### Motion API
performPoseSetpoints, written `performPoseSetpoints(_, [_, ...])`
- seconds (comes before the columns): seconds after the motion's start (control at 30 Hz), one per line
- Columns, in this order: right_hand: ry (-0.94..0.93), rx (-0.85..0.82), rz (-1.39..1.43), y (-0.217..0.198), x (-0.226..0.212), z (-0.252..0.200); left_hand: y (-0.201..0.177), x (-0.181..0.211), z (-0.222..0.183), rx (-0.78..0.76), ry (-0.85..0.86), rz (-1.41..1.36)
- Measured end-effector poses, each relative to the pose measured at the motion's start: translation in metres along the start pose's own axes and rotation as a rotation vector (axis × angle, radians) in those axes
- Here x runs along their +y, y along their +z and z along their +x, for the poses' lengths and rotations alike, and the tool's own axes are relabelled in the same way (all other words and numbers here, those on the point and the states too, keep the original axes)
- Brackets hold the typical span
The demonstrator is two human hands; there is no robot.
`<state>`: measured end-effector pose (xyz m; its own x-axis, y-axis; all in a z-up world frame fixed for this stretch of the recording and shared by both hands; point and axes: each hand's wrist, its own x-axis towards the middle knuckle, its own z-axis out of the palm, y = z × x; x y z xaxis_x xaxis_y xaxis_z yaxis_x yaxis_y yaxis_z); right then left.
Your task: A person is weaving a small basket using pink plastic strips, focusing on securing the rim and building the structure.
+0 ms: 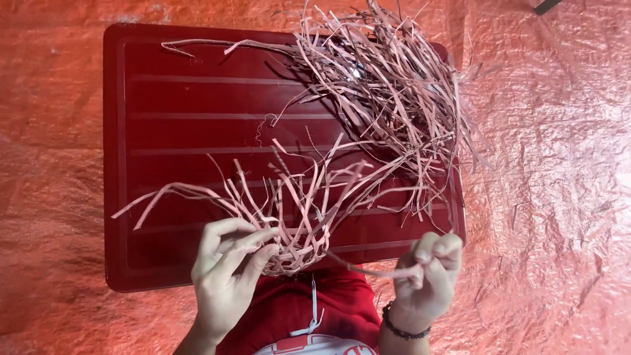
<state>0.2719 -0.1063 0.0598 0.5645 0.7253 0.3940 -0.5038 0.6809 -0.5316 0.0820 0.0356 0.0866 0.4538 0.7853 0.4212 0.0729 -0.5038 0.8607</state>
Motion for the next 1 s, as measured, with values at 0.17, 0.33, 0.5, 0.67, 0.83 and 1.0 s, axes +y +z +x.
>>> performPoseSetpoints(0.17, [-0.001, 0.244, -0.032, 0.007, 0.014, -0.009, 0.004, -0.004, -0.001, -0.060, -0.025, -0.022])
performPoseSetpoints(0.33, [-0.022, 0.306, -0.231, 0.017, 0.021, -0.009, 0.004, -0.005, 0.000, -0.108, -0.053, -0.034])
performPoseSetpoints(0.5, [-0.014, 0.368, -0.386, 0.025, 0.028, 0.001, 0.002, -0.006, 0.001, -0.159, -0.075, -0.045])
performPoseSetpoints(0.67, [0.194, 0.482, -0.515, 0.017, 0.032, 0.005, 0.003, -0.006, 0.002, -0.143, -0.108, -0.132])
performPoseSetpoints(0.83, [0.300, 0.498, -0.492, 0.011, 0.033, 0.013, 0.002, -0.012, 0.000, -0.219, -0.169, -0.045])
performPoseSetpoints(1.0, [0.382, 0.499, -0.587, 0.007, 0.033, 0.019, 0.003, -0.015, -0.002, -0.301, -0.175, -0.023])
